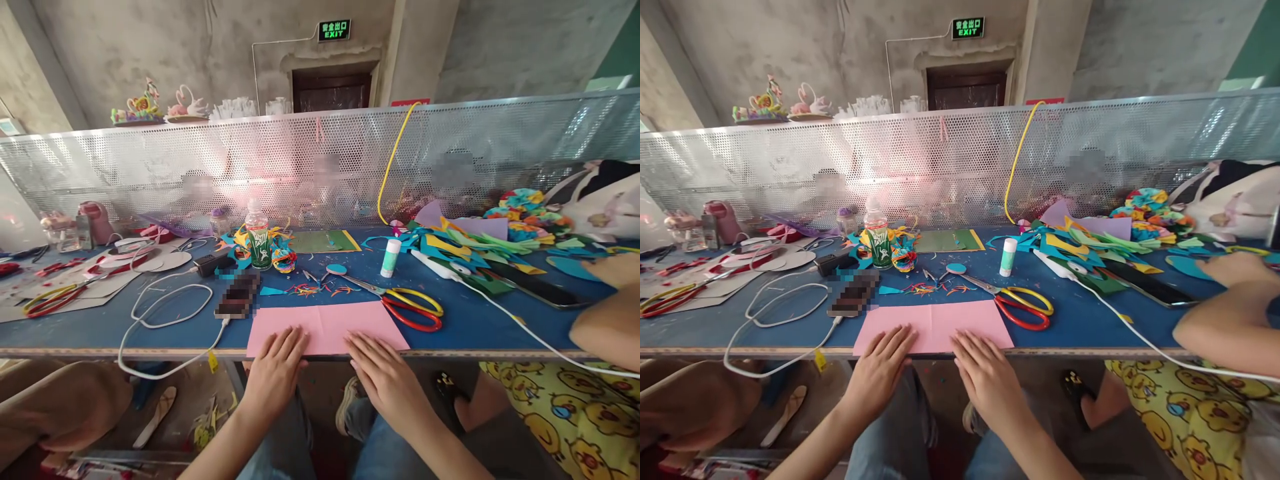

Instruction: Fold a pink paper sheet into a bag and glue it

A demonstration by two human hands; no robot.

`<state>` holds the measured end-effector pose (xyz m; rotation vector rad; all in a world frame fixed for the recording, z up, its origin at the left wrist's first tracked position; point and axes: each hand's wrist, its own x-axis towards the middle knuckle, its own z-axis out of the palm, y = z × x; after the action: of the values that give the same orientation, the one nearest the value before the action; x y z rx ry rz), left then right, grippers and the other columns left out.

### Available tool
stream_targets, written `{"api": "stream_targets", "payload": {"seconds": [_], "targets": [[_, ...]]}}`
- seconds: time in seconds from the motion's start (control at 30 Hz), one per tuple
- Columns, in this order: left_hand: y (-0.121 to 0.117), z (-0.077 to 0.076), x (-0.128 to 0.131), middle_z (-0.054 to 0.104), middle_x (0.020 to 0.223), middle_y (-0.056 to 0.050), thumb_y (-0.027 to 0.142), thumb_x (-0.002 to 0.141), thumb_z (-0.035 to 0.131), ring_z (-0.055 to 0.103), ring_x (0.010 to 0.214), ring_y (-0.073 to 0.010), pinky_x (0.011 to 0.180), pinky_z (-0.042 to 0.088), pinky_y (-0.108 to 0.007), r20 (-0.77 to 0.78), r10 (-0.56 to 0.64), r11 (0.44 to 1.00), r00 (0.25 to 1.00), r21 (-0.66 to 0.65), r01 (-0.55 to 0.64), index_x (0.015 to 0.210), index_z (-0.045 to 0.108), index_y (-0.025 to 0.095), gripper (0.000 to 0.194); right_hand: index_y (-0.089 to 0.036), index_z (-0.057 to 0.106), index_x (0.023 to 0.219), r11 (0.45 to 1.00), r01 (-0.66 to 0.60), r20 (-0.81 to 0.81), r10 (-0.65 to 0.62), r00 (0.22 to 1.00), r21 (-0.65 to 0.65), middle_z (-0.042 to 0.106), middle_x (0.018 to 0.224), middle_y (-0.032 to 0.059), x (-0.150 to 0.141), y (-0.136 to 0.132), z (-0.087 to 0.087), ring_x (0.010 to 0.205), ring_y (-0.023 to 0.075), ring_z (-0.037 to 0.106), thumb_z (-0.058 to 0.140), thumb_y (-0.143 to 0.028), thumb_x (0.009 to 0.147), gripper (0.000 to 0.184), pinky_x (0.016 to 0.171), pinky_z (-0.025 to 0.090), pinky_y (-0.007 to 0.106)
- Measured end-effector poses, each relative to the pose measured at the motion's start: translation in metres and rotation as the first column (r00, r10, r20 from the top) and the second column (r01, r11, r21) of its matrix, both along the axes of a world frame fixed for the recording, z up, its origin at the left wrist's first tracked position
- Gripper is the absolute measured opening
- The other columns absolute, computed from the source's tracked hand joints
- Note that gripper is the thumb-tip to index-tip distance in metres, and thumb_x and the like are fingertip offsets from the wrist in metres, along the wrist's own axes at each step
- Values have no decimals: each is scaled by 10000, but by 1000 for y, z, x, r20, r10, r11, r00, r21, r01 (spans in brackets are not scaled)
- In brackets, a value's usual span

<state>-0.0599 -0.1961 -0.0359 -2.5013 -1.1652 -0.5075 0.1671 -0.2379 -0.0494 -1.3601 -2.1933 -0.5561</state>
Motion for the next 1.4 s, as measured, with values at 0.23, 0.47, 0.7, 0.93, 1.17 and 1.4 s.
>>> {"api": "stream_targets", "payload": {"seconds": [0.23,0.47,0.7,0.93,1.17,1.4], "targets": [[0,16,14,451,1340,-98,299,897,364,404,1241,-254,1015,335,-479,10,74,997,997,-15,-74,1288,445,138,431,-135,588,1142,998,64,-104,-66,992,-20,605,1187,90,-22,19,11,1090,240,555,382,-265,890,351,918,443,418],[-27,0,36,486,1309,-69,243,845,385,459,1200,-223,984,402,-429,61,-1,1000,998,10,1,1274,456,118,452,-152,539,1210,989,149,-80,-149,986,4,561,1241,115,-47,11,0,1114,287,528,409,-178,836,397,919,405,473],[-23,4,34,520,1274,-43,199,823,394,500,1162,-225,968,409,-455,141,28,999,990,-32,-24,1241,495,156,433,-180,546,1210,999,29,-104,-25,994,36,585,1219,66,-40,14,-2,1117,219,533,403,-133,818,421,956,391,425],[-13,9,-8,580,1192,-66,315,859,418,547,1103,-250,994,369,-475,144,128,992,981,-24,-126,1171,565,141,386,-211,595,1149,996,83,-82,-80,993,36,612,1178,53,14,3,1,1100,225,554,436,-243,858,333,900,451,431],[-9,11,-64,606,1156,-47,387,857,443,543,1107,-252,983,383,-476,113,235,969,965,43,-241,1134,592,147,395,-222,601,1143,987,148,-102,-142,985,62,635,1139,38,53,-9,-6,1084,228,568,431,-286,868,329,877,483,419],[-9,16,-78,629,1131,-27,398,851,460,553,1088,-246,919,441,-424,134,250,966,959,35,-256,1122,594,184,370,-202,641,1039,975,197,-226,-170,959,104,674,1056,51,70,-12,-10,1002,225,613,438,-294,866,281,853,499,387]]}}
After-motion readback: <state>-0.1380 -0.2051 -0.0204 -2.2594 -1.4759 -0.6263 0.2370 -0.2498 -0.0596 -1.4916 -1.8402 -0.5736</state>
